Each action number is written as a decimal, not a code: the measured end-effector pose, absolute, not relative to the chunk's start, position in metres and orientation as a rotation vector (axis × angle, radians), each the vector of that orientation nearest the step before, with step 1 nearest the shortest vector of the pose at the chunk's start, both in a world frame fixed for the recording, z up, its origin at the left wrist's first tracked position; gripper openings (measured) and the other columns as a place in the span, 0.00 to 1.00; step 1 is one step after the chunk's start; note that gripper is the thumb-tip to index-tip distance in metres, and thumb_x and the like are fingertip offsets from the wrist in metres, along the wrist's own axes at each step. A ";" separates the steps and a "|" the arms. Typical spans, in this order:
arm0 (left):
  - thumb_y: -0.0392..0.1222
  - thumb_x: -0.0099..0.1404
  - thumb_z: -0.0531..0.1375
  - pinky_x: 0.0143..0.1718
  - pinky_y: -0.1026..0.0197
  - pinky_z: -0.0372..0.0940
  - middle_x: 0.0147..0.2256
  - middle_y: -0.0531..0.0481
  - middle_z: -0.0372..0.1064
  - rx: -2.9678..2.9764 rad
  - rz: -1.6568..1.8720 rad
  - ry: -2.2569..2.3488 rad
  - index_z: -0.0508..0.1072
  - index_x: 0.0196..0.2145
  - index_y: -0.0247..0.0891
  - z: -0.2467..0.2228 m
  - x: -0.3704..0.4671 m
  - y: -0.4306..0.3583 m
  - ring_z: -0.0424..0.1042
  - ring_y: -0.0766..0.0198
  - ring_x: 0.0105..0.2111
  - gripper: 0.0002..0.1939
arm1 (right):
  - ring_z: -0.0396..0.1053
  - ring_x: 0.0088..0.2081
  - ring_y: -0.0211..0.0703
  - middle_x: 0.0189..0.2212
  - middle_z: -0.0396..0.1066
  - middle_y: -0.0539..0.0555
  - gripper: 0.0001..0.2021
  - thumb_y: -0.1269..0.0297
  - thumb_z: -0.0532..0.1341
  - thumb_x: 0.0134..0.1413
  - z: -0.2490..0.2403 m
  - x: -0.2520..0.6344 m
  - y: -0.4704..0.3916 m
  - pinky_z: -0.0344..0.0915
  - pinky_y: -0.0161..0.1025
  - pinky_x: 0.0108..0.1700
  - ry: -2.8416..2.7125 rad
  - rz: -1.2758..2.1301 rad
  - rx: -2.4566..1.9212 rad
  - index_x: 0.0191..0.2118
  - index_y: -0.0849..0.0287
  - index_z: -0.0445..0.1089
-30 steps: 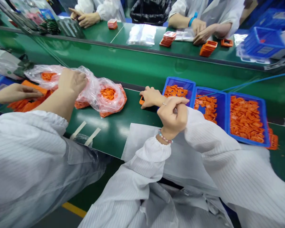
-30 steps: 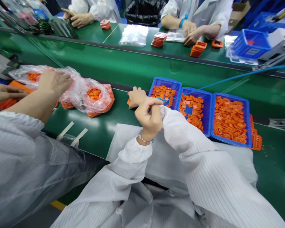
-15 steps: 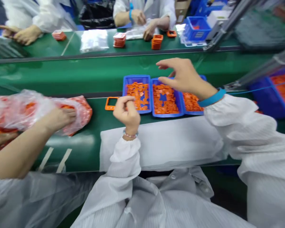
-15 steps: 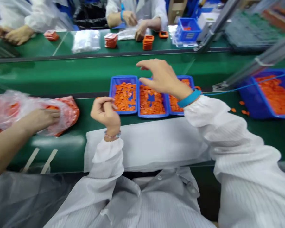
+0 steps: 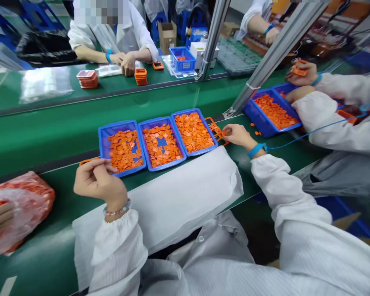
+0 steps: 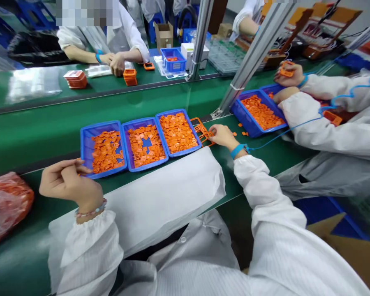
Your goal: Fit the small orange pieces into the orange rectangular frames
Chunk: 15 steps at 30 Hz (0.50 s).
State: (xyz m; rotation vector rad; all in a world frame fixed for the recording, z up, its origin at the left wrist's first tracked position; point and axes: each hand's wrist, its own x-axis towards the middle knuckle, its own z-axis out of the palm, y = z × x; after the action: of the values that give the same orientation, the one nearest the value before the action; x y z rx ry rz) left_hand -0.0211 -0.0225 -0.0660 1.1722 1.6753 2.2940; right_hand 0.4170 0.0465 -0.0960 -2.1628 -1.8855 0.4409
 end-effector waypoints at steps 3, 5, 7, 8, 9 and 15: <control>0.30 0.56 0.55 0.20 0.61 0.58 0.24 0.49 0.69 1.192 2.191 1.641 0.69 0.24 0.40 -0.067 -0.019 -0.022 0.67 0.64 0.19 0.08 | 0.78 0.37 0.46 0.35 0.80 0.57 0.14 0.70 0.70 0.48 -0.104 0.422 0.040 0.71 0.38 0.41 -1.821 0.469 -2.183 0.43 0.65 0.78; 0.31 0.55 0.56 0.19 0.61 0.56 0.22 0.50 0.68 1.170 2.243 1.624 0.70 0.24 0.40 -0.068 -0.018 -0.021 0.65 0.65 0.18 0.07 | 0.77 0.34 0.45 0.31 0.79 0.55 0.11 0.69 0.71 0.47 -0.096 0.427 0.039 0.71 0.38 0.37 -1.741 0.558 -2.132 0.40 0.63 0.78; 0.31 0.54 0.56 0.18 0.62 0.55 0.21 0.52 0.68 1.167 2.257 1.606 0.71 0.24 0.39 -0.070 -0.018 -0.021 0.64 0.66 0.17 0.07 | 0.74 0.29 0.43 0.26 0.76 0.53 0.07 0.68 0.71 0.46 -0.078 0.428 0.038 0.70 0.38 0.33 -1.635 0.711 -1.996 0.33 0.61 0.77; 0.31 0.54 0.56 0.19 0.62 0.56 0.22 0.52 0.69 1.174 2.236 1.591 0.72 0.25 0.39 -0.071 -0.018 -0.021 0.65 0.67 0.17 0.07 | 0.73 0.28 0.43 0.24 0.75 0.53 0.05 0.68 0.71 0.45 -0.066 0.425 0.037 0.70 0.38 0.31 -1.589 0.773 -1.904 0.31 0.60 0.76; 0.30 0.55 0.57 0.20 0.62 0.58 0.22 0.52 0.70 1.187 2.190 1.572 0.72 0.25 0.39 -0.072 -0.019 -0.021 0.66 0.67 0.18 0.07 | 0.72 0.27 0.42 0.23 0.74 0.52 0.05 0.67 0.71 0.45 -0.053 0.418 0.036 0.70 0.39 0.30 -1.563 0.798 -1.809 0.29 0.59 0.76; 0.40 0.59 0.64 0.22 0.64 0.62 0.25 0.51 0.75 1.295 1.722 1.388 0.77 0.31 0.38 -0.073 -0.016 -0.021 0.69 0.68 0.19 0.04 | 0.73 0.34 0.42 0.31 0.77 0.51 0.04 0.61 0.70 0.55 0.008 0.298 0.020 0.72 0.41 0.40 -1.719 0.262 -1.275 0.34 0.56 0.80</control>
State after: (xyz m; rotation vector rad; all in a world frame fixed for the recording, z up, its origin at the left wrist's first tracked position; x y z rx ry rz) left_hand -0.0165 -0.0210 -0.0734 1.2948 1.3879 1.7218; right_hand 0.2983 0.0196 0.0079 -1.2755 -1.7190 0.2619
